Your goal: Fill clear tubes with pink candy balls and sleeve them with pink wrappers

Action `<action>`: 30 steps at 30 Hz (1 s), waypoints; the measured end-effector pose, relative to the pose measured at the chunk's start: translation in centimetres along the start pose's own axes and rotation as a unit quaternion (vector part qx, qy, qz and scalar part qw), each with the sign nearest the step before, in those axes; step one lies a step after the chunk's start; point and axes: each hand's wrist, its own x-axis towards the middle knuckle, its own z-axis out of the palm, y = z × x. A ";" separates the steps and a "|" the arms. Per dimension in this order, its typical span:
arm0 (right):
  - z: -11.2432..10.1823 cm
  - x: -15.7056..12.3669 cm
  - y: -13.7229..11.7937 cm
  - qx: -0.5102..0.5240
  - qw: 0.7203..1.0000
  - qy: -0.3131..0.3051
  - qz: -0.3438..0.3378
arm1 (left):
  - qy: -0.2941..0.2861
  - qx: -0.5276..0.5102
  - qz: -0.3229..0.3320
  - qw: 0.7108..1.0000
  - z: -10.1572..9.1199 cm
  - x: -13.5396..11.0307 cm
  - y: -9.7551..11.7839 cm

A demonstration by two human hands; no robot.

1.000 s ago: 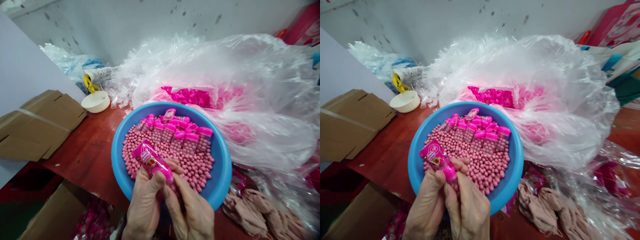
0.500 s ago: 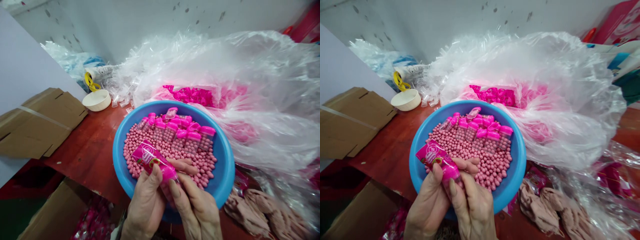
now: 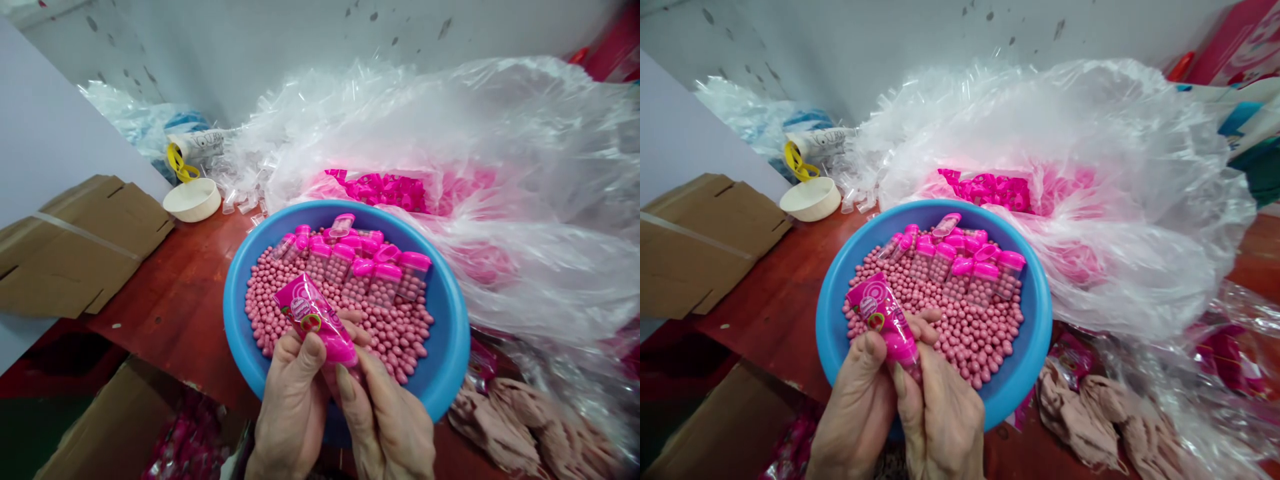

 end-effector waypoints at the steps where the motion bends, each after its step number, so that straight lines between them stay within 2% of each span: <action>1: 0.0 0.2 -0.1 0.014 1.000 0.001 0.001 | -0.015 0.006 0.000 1.000 0.0 0.0 0.1; 5: -0.3 0.9 -0.8 0.047 0.999 0.001 0.000 | -0.066 0.022 -0.001 0.998 -0.2 0.0 0.3; 10: -0.7 0.6 -0.9 0.002 1.000 0.005 0.003 | -0.090 0.017 -0.001 0.996 -0.3 -0.1 0.5; 14: -0.7 0.0 -0.5 0.004 1.000 -0.019 0.000 | -0.087 -0.002 -0.025 0.996 -0.2 -0.2 0.3; 16: -0.5 -0.2 -0.4 0.000 1.000 -0.019 0.003 | -0.064 -0.009 -0.036 0.997 0.0 -0.1 0.1; 19: -0.1 -0.4 -0.2 -0.038 0.999 0.003 0.003 | -0.017 -0.005 -0.010 1.000 0.2 -0.1 -0.2; 22: 0.2 -0.3 -0.1 -0.043 0.999 0.004 -0.015 | 0.004 -0.006 0.008 1.000 0.4 -0.1 -0.2; 25: 0.2 -0.1 -0.3 -0.017 1.000 -0.007 0.000 | -0.004 -0.004 0.000 1.000 0.4 0.0 0.1; 30: 0.1 0.1 -0.9 0.003 0.999 -0.003 0.041 | -0.064 0.019 -0.016 0.998 0.2 -0.1 0.3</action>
